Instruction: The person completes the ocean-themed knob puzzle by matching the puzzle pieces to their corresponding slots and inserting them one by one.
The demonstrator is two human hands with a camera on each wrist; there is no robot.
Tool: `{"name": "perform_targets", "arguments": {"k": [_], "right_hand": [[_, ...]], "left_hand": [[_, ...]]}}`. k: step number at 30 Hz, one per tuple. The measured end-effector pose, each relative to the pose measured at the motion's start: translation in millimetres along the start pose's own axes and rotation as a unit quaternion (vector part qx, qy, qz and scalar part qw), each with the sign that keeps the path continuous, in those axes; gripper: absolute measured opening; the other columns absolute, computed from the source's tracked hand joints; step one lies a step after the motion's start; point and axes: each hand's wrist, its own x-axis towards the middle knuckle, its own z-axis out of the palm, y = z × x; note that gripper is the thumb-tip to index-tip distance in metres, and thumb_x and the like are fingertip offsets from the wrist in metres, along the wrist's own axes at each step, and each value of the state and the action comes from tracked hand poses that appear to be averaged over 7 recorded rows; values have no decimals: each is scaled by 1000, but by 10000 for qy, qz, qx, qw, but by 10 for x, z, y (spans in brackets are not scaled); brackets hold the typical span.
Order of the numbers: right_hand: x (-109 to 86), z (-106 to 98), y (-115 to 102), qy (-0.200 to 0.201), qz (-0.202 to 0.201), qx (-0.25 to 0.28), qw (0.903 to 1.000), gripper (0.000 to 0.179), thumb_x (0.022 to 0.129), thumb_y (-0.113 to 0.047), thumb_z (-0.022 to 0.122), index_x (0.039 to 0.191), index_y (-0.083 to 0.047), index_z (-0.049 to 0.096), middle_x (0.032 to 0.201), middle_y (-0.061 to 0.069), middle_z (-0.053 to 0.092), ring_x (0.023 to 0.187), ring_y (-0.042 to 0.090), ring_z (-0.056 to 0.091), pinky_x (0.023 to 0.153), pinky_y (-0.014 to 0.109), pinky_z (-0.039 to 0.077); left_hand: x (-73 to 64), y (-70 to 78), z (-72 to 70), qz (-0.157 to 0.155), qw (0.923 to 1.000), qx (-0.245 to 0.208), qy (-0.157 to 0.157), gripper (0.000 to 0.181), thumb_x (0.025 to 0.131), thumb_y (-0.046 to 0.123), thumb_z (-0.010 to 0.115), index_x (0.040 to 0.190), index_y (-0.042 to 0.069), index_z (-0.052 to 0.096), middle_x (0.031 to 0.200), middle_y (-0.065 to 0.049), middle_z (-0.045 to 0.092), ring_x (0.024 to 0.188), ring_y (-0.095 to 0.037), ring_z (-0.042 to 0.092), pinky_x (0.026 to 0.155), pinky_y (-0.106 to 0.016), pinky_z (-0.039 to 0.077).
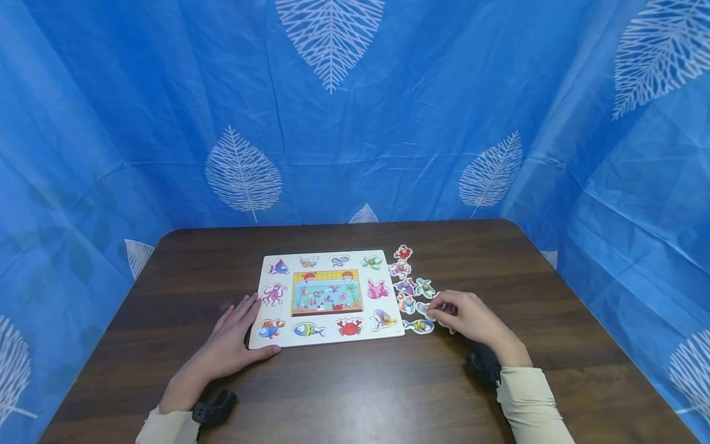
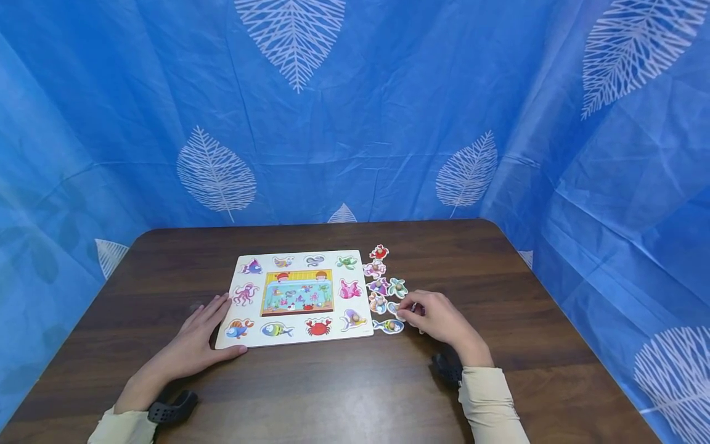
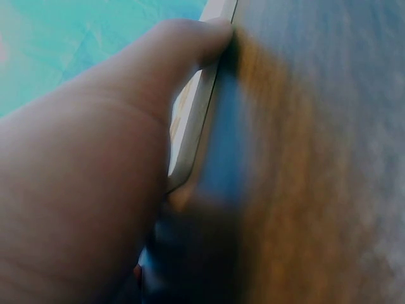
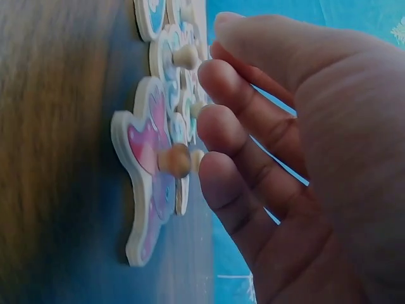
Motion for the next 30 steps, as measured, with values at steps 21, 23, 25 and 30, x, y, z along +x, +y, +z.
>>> {"name": "perform_targets", "arguments": {"k": [21,23,25,30], "right_hand": [[-91,-130,90,14,623,-488,9969,10,91,-21,80,90,-18,71,74,-8,58,65,9,48,56,24,41],[-96,-137,90,11,664,-532,9964,10,91,-21,80,88,-18,71,74,-8,58,65,9,48,56,24,40],[-101,-141,90,9,742,-574,9956,11,91,-23,80,88,-18,71,74,-8,58,65,10,48,56,24,40],[-113,-151,93,-82,1093,-669,9917,15,91,-28,80,87,-17,71,72,-6,58,66,13,49,57,25,40]], "left_hand": [[-3,4,1,5,10000,-2,-6,117,79,66,78,159,-5,29,168,-26,23,154,-48,19,123,-66,12],[-4,6,1,-3,10000,-6,-9,117,79,66,78,159,-4,29,168,-26,23,154,-48,19,123,-66,12],[-6,8,0,-16,10000,-14,-15,117,79,66,78,159,-4,29,168,-26,23,154,-48,19,123,-66,11],[-6,13,0,-53,10000,-19,-30,118,79,66,78,159,-4,29,168,-26,22,154,-48,18,123,-67,11]]}}
